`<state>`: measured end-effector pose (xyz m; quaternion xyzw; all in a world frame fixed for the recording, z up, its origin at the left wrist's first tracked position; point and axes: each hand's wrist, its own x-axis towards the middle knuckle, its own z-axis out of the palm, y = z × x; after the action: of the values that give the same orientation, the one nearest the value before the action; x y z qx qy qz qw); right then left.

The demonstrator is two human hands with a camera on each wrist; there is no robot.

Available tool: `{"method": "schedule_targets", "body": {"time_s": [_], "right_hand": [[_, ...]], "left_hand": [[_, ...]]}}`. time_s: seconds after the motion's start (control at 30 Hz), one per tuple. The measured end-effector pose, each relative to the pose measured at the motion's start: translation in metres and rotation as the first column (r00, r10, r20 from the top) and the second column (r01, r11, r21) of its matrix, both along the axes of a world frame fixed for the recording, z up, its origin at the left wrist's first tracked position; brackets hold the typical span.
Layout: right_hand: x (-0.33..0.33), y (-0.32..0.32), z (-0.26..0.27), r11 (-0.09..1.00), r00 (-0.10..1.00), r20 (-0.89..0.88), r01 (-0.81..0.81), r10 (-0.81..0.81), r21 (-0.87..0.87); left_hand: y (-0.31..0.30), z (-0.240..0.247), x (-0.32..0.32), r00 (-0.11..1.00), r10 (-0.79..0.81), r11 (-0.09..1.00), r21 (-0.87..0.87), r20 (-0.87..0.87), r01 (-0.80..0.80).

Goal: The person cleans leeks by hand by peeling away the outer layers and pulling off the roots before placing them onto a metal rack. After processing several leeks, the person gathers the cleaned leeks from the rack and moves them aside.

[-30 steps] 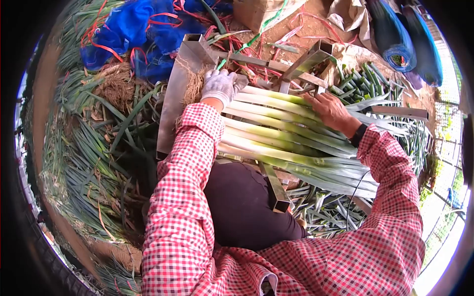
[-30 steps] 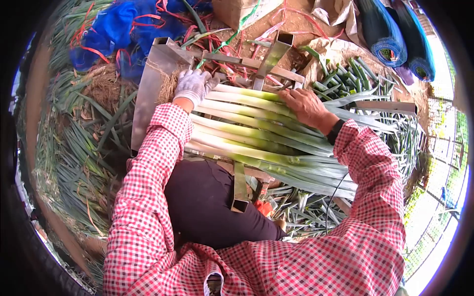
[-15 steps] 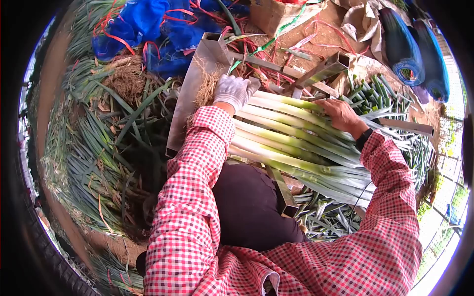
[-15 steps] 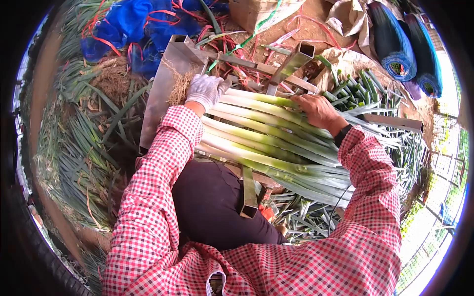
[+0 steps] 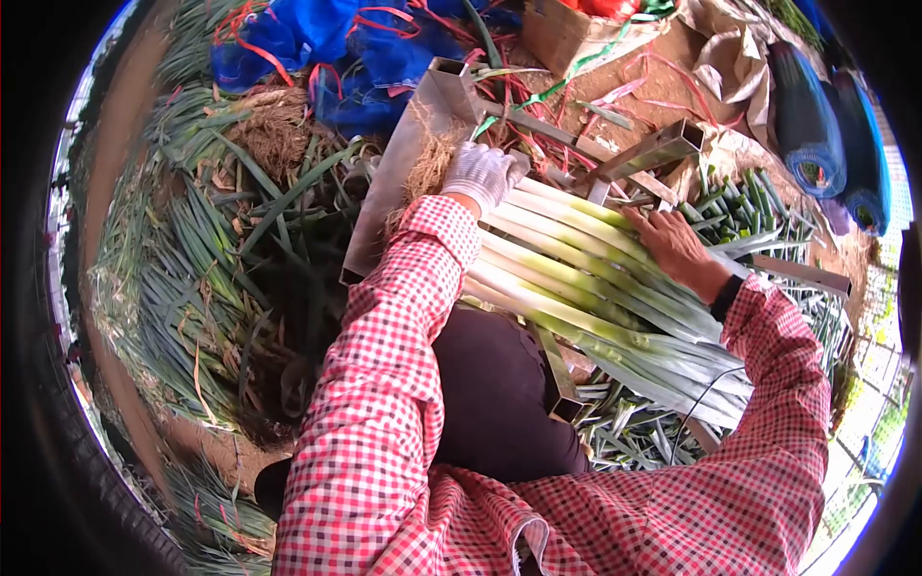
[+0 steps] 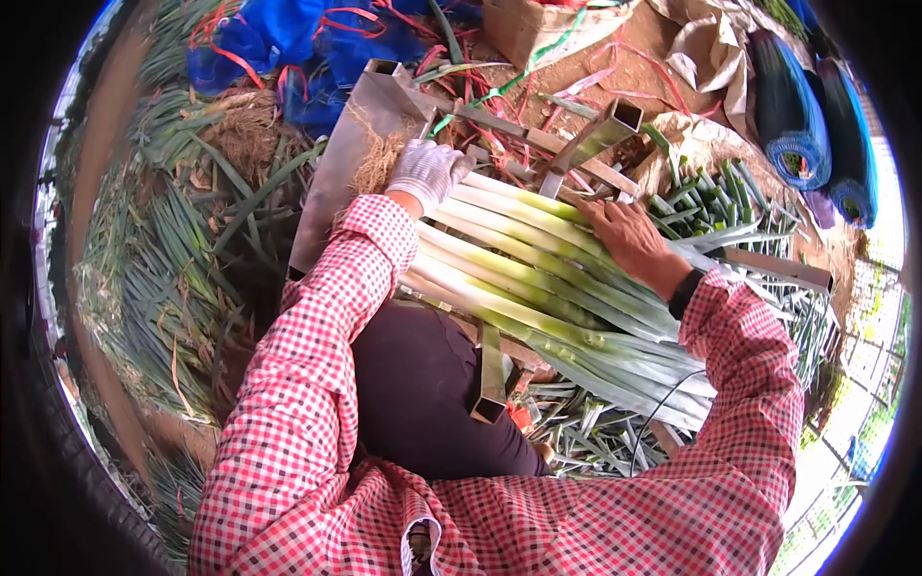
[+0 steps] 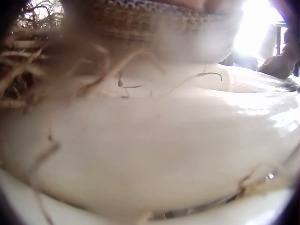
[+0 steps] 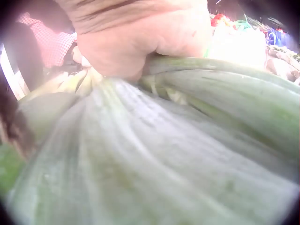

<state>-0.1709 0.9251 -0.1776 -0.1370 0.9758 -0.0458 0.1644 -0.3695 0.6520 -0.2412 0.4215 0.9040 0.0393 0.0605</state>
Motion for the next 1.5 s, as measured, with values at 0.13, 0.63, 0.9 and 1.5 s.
{"method": "schedule_targets", "body": {"time_s": [0.13,0.63,0.9,1.5], "right_hand": [[0.011,-0.025,-0.023,0.958,0.984,-0.083,0.134,-0.16,-0.252],[-0.023,-0.003,-0.042,0.882,0.942,0.113,0.335,-0.316,-0.332],[-0.068,0.031,-0.047,0.688,0.774,0.613,0.533,-0.161,-0.493],[-0.01,-0.046,-0.042,0.964,0.949,-0.173,0.254,-0.264,-0.08]], "left_hand": [[-0.002,-0.003,-0.001,0.998,0.021,0.999,0.025,0.052,-0.023],[-0.03,-0.012,-0.016,0.866,0.079,0.623,0.654,0.494,-0.429],[-0.02,-0.009,-0.001,0.99,0.056,0.957,0.289,-0.13,-0.017],[-0.011,-0.012,0.003,0.992,0.123,0.991,0.048,-0.024,-0.122]]}}
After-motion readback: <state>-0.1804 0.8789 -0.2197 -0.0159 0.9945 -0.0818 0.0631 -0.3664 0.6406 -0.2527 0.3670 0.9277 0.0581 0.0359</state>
